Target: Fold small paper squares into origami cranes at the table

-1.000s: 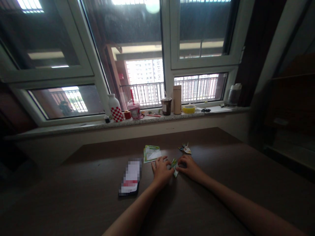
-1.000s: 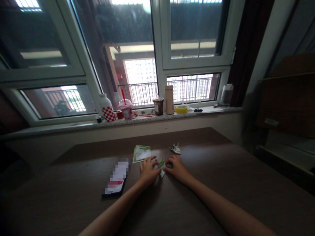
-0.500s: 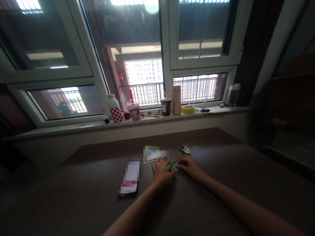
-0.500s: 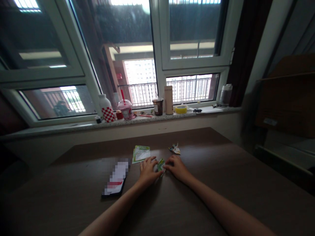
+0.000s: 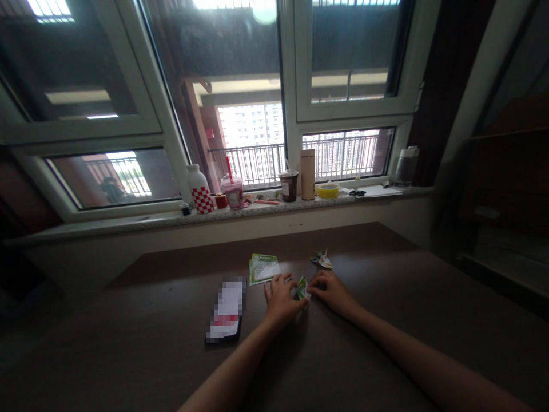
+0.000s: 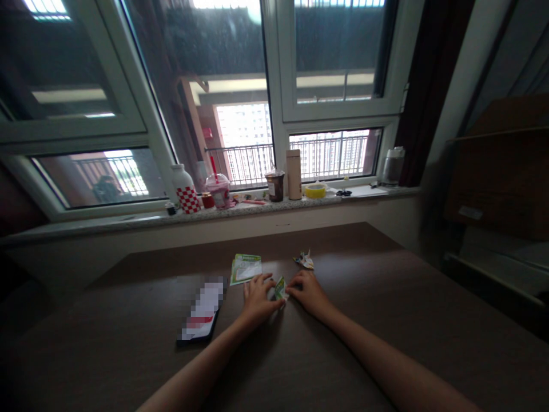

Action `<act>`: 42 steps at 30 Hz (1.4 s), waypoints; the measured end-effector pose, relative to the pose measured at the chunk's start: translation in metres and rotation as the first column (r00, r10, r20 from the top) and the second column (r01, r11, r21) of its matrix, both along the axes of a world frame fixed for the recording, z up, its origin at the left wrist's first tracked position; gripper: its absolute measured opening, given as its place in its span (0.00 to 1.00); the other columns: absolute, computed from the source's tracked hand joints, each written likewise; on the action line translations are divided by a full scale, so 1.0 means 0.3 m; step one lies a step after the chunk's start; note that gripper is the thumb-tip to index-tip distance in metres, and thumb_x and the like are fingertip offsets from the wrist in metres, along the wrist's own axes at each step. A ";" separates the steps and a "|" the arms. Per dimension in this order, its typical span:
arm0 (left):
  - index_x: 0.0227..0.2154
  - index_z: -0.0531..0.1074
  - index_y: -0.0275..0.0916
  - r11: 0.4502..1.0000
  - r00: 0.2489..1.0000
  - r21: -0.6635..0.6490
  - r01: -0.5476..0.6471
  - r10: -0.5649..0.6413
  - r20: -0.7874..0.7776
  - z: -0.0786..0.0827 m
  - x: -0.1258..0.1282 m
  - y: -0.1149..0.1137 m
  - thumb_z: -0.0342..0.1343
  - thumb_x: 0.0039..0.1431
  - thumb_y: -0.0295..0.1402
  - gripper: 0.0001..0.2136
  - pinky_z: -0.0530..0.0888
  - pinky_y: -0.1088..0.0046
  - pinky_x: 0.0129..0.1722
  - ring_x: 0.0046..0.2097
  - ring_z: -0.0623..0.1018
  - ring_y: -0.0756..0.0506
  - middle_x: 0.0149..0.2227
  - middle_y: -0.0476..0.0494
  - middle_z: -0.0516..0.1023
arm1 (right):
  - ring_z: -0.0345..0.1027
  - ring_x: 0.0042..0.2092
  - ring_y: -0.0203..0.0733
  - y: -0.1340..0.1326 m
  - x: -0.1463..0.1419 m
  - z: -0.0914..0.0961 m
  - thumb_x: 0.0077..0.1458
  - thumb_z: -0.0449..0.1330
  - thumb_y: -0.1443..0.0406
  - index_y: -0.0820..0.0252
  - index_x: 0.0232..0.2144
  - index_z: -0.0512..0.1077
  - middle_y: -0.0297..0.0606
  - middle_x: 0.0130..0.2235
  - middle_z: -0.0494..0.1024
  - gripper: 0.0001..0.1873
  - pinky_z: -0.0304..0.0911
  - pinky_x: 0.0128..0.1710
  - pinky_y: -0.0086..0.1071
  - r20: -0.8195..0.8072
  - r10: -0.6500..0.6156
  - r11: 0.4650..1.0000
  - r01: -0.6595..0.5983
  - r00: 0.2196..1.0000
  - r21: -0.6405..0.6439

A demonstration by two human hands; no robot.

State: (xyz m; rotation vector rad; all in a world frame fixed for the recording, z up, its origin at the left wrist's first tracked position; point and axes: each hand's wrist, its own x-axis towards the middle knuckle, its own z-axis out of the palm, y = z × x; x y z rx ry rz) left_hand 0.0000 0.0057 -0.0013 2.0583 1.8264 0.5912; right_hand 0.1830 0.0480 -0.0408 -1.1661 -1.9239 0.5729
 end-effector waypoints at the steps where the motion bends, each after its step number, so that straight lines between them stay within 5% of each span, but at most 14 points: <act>1: 0.44 0.75 0.47 1.000 1.000 -0.002 0.001 -0.001 -0.001 -0.001 0.000 0.001 0.61 0.48 0.44 0.19 0.43 0.47 0.66 0.67 0.54 0.35 0.64 0.46 0.64 | 0.68 0.45 0.47 0.000 -0.001 -0.002 0.50 0.66 0.62 0.59 0.28 0.80 0.41 0.37 0.77 0.06 0.61 0.50 0.40 0.000 -0.008 1.000 0.008 1.000 0.002; 42: 0.43 0.75 0.49 0.998 0.998 0.038 0.055 -0.054 -0.008 -0.006 0.007 -0.011 0.62 0.47 0.46 0.19 0.43 0.42 0.65 0.67 0.53 0.33 0.64 0.44 0.63 | 0.68 0.44 0.47 0.007 -0.002 0.016 0.51 0.64 0.62 0.58 0.26 0.77 0.40 0.34 0.76 0.06 0.59 0.51 0.42 -0.117 -0.043 0.997 0.051 0.992 0.064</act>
